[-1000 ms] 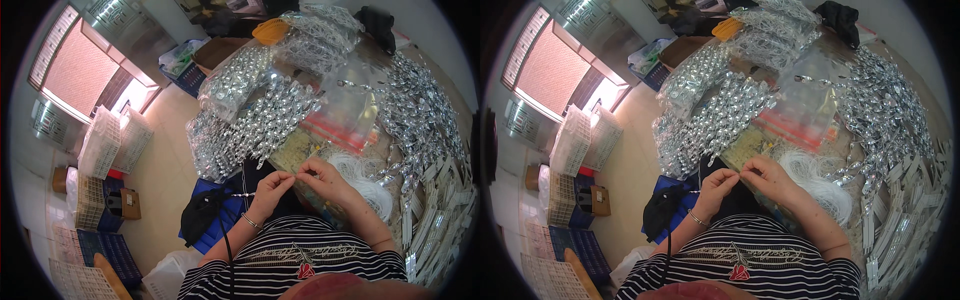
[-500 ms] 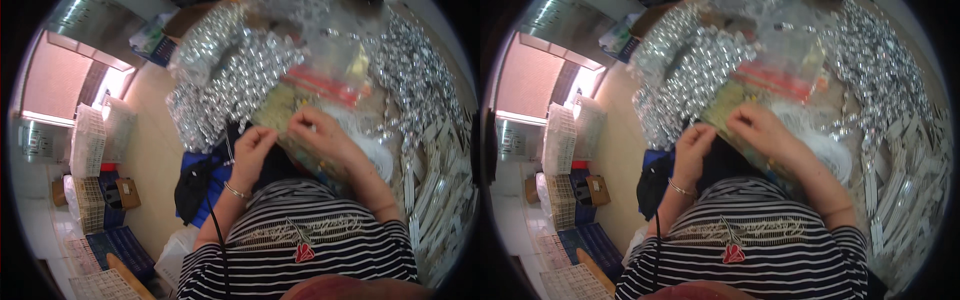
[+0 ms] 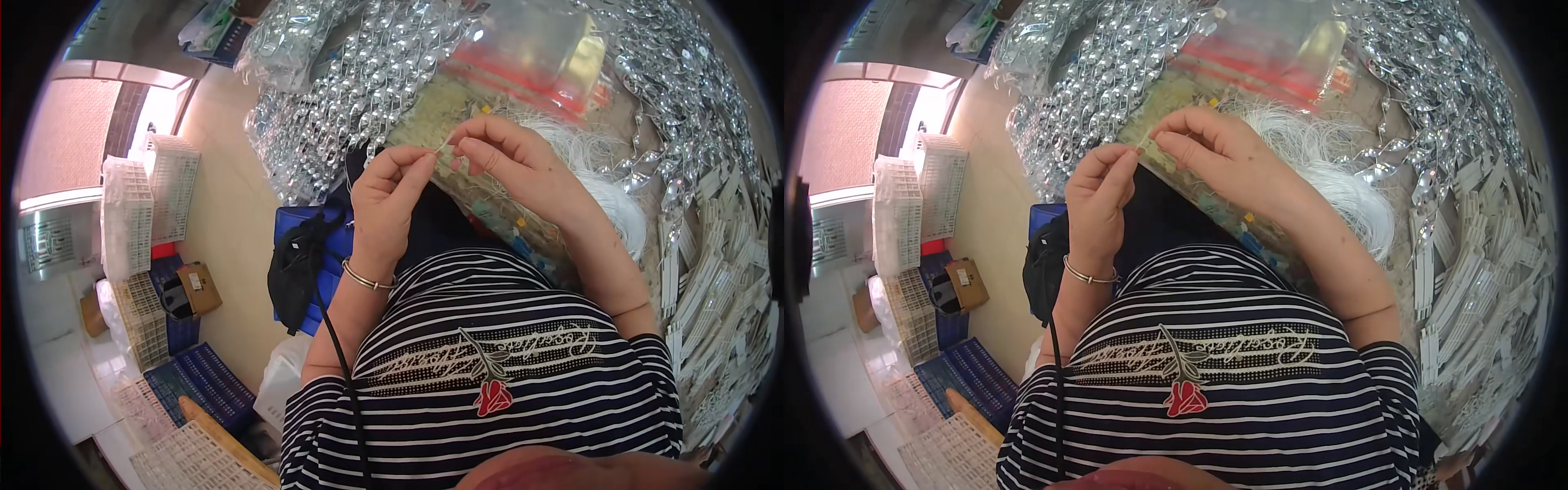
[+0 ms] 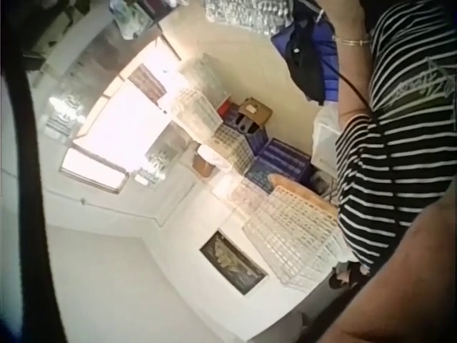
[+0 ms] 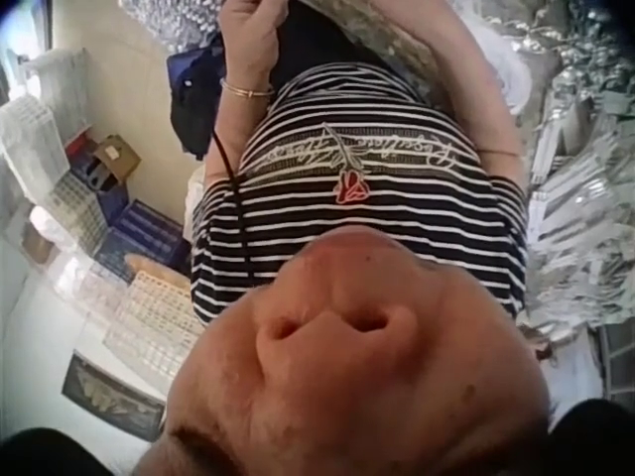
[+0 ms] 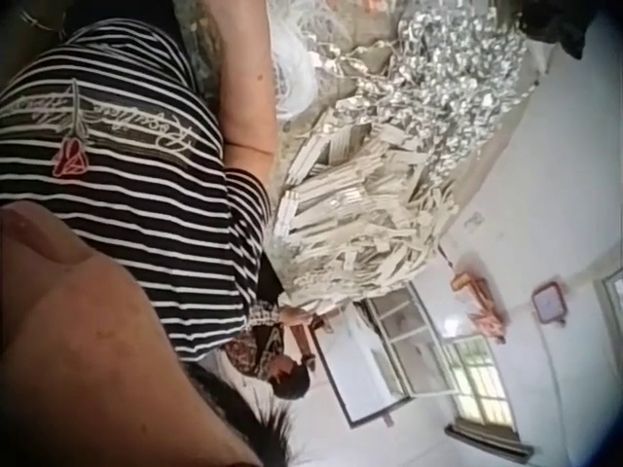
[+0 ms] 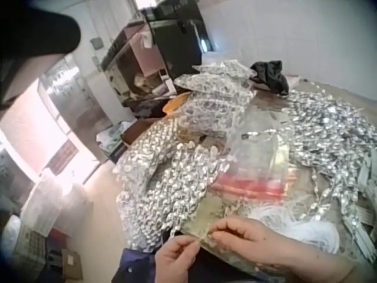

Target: Assemble and package small silver plastic components at a factory workbench.

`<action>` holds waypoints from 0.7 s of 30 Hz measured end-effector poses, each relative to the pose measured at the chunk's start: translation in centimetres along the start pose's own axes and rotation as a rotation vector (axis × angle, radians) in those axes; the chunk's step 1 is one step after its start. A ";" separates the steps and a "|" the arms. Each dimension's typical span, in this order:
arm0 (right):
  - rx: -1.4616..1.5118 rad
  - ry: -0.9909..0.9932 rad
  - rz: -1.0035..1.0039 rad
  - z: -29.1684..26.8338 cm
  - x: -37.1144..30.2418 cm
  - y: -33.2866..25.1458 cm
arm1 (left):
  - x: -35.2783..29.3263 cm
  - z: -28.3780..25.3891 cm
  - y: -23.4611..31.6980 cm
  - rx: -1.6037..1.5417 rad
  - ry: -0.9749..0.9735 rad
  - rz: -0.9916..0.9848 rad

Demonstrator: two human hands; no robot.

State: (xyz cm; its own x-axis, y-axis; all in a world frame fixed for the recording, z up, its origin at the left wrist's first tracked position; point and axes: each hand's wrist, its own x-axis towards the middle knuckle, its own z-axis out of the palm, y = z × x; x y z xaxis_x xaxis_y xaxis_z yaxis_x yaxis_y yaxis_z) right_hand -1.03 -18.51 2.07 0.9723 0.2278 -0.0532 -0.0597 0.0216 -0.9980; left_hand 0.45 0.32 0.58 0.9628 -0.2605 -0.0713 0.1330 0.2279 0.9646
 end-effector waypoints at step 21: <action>0.104 0.038 -0.043 0.0 0.2 0.1 | -0.5 1.0 0.1 0.184 -0.046 -0.070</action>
State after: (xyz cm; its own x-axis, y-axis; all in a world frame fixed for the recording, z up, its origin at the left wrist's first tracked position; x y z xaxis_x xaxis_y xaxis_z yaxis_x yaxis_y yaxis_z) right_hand -0.85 -18.45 1.98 0.9822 0.1873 -0.0133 -0.0386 0.1320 -0.9905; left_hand -0.29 -0.43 0.95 0.9405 -0.3133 -0.1318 0.1498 0.0339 0.9881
